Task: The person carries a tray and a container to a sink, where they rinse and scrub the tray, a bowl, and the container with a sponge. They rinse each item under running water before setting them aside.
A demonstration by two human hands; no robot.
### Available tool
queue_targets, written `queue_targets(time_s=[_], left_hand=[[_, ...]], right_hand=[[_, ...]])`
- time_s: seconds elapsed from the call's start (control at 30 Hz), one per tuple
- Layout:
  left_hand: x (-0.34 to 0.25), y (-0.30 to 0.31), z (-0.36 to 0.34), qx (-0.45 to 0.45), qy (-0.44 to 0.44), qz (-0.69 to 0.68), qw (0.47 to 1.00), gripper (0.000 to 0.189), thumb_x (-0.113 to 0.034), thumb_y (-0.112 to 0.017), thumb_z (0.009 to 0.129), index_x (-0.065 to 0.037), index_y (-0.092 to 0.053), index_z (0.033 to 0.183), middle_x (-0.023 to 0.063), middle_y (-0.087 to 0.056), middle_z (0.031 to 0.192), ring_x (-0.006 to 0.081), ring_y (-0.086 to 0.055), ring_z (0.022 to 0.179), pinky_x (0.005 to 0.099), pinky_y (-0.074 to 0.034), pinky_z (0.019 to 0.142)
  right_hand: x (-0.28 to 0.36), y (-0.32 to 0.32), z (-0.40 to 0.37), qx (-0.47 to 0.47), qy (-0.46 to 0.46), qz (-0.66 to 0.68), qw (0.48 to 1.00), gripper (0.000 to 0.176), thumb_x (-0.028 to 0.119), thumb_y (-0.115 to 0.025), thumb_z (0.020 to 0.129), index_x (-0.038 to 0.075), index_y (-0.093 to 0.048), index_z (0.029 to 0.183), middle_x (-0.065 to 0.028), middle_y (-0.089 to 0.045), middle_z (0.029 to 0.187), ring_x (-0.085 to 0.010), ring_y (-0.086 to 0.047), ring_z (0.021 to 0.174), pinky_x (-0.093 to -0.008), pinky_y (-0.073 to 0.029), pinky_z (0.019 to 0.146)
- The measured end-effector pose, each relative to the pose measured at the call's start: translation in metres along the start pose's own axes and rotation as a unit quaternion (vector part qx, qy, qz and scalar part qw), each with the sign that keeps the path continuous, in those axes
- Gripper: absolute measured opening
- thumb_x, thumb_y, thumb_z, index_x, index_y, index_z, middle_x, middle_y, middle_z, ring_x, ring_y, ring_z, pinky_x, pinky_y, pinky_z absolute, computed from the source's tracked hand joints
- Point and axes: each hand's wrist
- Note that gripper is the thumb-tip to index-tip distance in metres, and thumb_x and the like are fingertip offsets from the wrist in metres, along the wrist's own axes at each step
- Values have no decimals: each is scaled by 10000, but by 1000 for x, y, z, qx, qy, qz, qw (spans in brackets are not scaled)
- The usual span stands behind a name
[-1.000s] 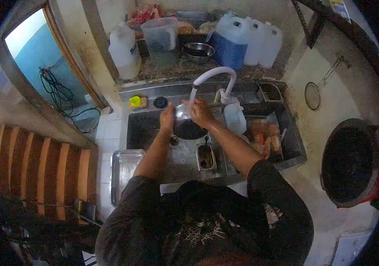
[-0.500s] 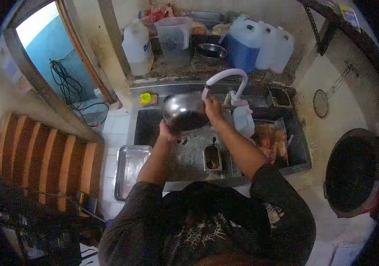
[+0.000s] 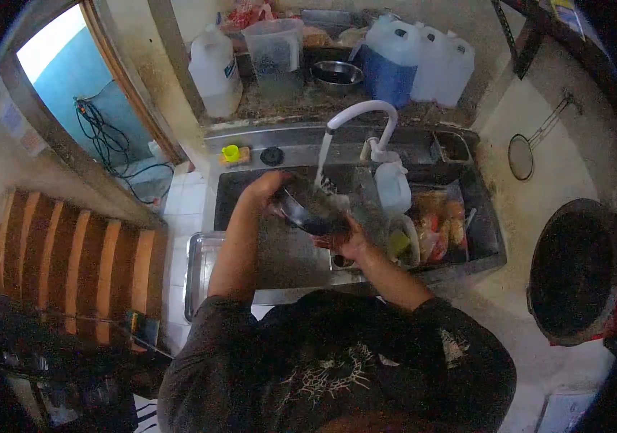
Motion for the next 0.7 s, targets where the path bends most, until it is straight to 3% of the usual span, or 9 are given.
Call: queue_targets(time_s=[0.13, 0.2, 0.27, 0.33, 0.4, 0.47, 0.53, 0.63, 0.7], left_hand=[[38, 21, 22, -8, -3, -109, 994, 419, -369, -453, 851, -68, -502, 1139, 135, -601, 954, 297, -615, 782, 483, -548, 614], [53, 13, 28, 5, 25, -199, 980, 447, -393, -461, 864, -67, -488, 1168, 131, -597, 989, 293, -613, 825, 470, -542, 673], [73, -3, 39, 13, 1, -239, 971, 463, -407, -463, 875, -63, -480, 1185, 127, -592, 1018, 285, -609, 863, 451, -536, 722], [100, -28, 59, 16, -73, -225, 972, 467, -412, -461, 885, -58, -480, 1190, 124, -588, 1039, 275, -606, 897, 425, -527, 762], [148, -40, 112, 69, -94, -241, 964, 416, -356, -433, 905, -48, -487, 1179, 128, -586, 1040, 269, -606, 903, 408, -531, 752], [142, -50, 103, 70, -93, -190, 975, 382, -313, -423, 911, -41, -495, 1169, 134, -585, 1032, 261, -608, 896, 397, -535, 736], [76, -62, 20, 18, -70, -70, 995, 361, -284, -431, 904, -35, -502, 1157, 140, -584, 1015, 250, -613, 875, 390, -540, 714], [76, -4, 64, 16, 4, 35, 999, 311, -259, -450, 886, -30, -556, 1068, 142, -600, 939, 241, -627, 807, 375, -541, 710], [55, 7, 48, -80, -164, 178, 967, 293, -282, -474, 883, -24, -589, 960, 130, -610, 855, 243, -632, 746, 360, -543, 629]], right_hand=[[39, -11, -6, -67, -13, -73, 995, 548, 352, -603, 781, 47, -455, 1212, -151, -572, 1058, -300, -552, 973, -457, -462, 822], [54, -24, -5, -210, 70, -210, 952, 522, 333, -599, 776, 15, -473, 1170, -146, -577, 1035, -288, -567, 923, -428, -480, 771], [67, -42, -6, -259, 210, -405, 851, 495, 320, -592, 771, -10, -490, 1127, -137, -586, 982, -277, -583, 853, -399, -493, 710], [79, -60, -9, -197, 389, -622, 650, 468, 313, -581, 768, -26, -505, 1081, -126, -601, 899, -267, -598, 763, -372, -500, 640], [91, -89, -22, -271, 251, -722, 586, 466, 352, -556, 780, -20, -527, 1059, -139, -606, 918, -258, -601, 802, -408, -489, 697], [102, -110, -35, -311, 122, -747, 575, 458, 355, -538, 789, -14, -530, 1061, -123, -610, 871, -245, -600, 747, -402, -487, 666], [113, -118, -49, -322, 11, -707, 629, 441, 323, -527, 795, -7, -511, 1087, -80, -613, 757, -225, -595, 598, -354, -493, 546], [108, -43, -44, -213, -25, -509, 833, 423, 309, -541, 797, 18, -511, 1102, -91, -613, 851, -222, -602, 666, -356, -497, 546], [73, -36, -40, -221, 16, -403, 888, 409, 306, -558, 795, 36, -513, 1100, -95, -601, 926, -227, -599, 723, -352, -493, 545]])
Point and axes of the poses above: each hand's wrist, its own z-axis towards the middle knuckle, its own y-axis out of the back of the hand, x = y × z
